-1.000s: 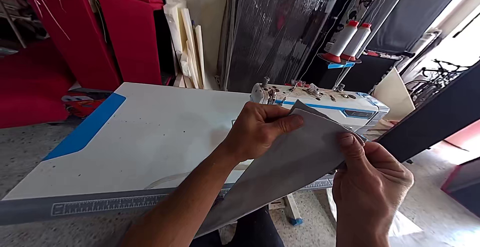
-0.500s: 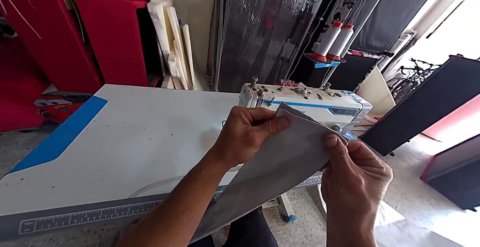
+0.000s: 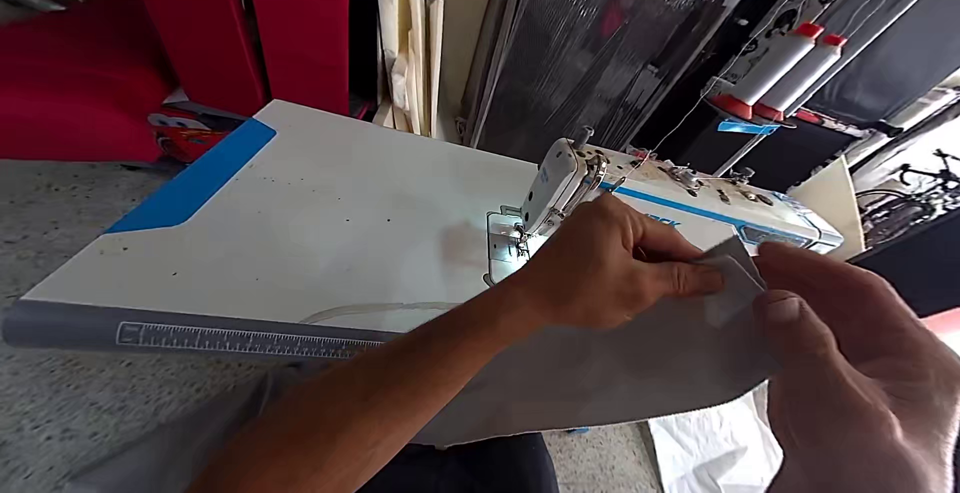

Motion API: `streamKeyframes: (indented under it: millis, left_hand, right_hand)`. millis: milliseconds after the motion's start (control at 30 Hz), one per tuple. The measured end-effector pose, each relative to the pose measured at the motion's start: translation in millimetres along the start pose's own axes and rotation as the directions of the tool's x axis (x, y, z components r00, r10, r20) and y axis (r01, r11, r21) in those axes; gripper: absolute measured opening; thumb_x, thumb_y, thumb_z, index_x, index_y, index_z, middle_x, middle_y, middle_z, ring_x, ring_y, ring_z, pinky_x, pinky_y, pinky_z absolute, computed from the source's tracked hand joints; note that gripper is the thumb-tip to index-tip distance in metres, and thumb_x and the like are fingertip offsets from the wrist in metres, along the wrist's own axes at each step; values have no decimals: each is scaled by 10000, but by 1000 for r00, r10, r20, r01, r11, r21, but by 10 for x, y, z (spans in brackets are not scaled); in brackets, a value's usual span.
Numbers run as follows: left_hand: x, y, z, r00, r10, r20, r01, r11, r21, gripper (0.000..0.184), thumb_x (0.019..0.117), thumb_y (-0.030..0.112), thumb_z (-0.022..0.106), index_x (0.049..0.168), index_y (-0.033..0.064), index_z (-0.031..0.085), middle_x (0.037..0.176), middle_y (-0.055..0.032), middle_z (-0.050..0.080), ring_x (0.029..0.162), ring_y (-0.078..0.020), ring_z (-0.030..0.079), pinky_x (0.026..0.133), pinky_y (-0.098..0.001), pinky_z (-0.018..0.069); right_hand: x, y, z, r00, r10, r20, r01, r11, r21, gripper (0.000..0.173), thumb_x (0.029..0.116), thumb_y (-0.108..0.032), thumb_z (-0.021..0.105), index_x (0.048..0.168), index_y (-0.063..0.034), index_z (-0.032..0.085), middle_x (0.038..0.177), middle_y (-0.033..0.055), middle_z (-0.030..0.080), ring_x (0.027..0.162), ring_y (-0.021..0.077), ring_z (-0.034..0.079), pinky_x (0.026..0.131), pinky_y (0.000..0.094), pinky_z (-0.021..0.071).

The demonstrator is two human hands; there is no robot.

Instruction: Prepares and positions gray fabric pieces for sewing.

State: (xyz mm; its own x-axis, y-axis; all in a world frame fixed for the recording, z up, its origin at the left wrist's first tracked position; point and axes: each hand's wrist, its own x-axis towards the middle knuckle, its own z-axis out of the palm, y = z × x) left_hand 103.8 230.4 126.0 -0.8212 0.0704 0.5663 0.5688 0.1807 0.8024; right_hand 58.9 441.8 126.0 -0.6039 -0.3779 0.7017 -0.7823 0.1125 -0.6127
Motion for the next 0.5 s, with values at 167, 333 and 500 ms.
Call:
streamKeyframes:
  millis: [167, 333, 500]
  left_hand:
    - [-170, -24, 47, 999, 30, 15, -31, 997, 64, 112, 932, 141, 754, 971, 45, 797, 742, 5, 674, 626, -30, 609, 529, -186, 509]
    - [-230, -118, 86, 999, 4, 34, -6, 999, 53, 138, 928, 169, 764, 995, 54, 801, 784, 13, 703, 670, -13, 638, 569, -178, 538]
    - [-231, -165, 76, 999, -3, 44, 2, 1000, 11, 123, 929, 152, 761, 979, 46, 798, 778, 7, 707, 652, -15, 632, 550, -171, 529]
  right_hand:
    - [-19, -29, 3, 993, -9, 119, 9, 1000, 0, 190, 943, -337, 736, 1092, -219, 748, 939, -99, 750, 810, 34, 715, 710, 186, 614]
    - [-74, 46, 51, 997, -12, 75, 11, 1000, 22, 108, 952, -275, 728, 998, -193, 784, 870, -94, 736, 730, 24, 694, 650, 177, 606]
    - [-70, 66, 62, 994, -33, 100, 34, 999, -8, 129, 955, -286, 721, 1017, -194, 787, 894, -105, 731, 764, 19, 694, 671, 169, 603]
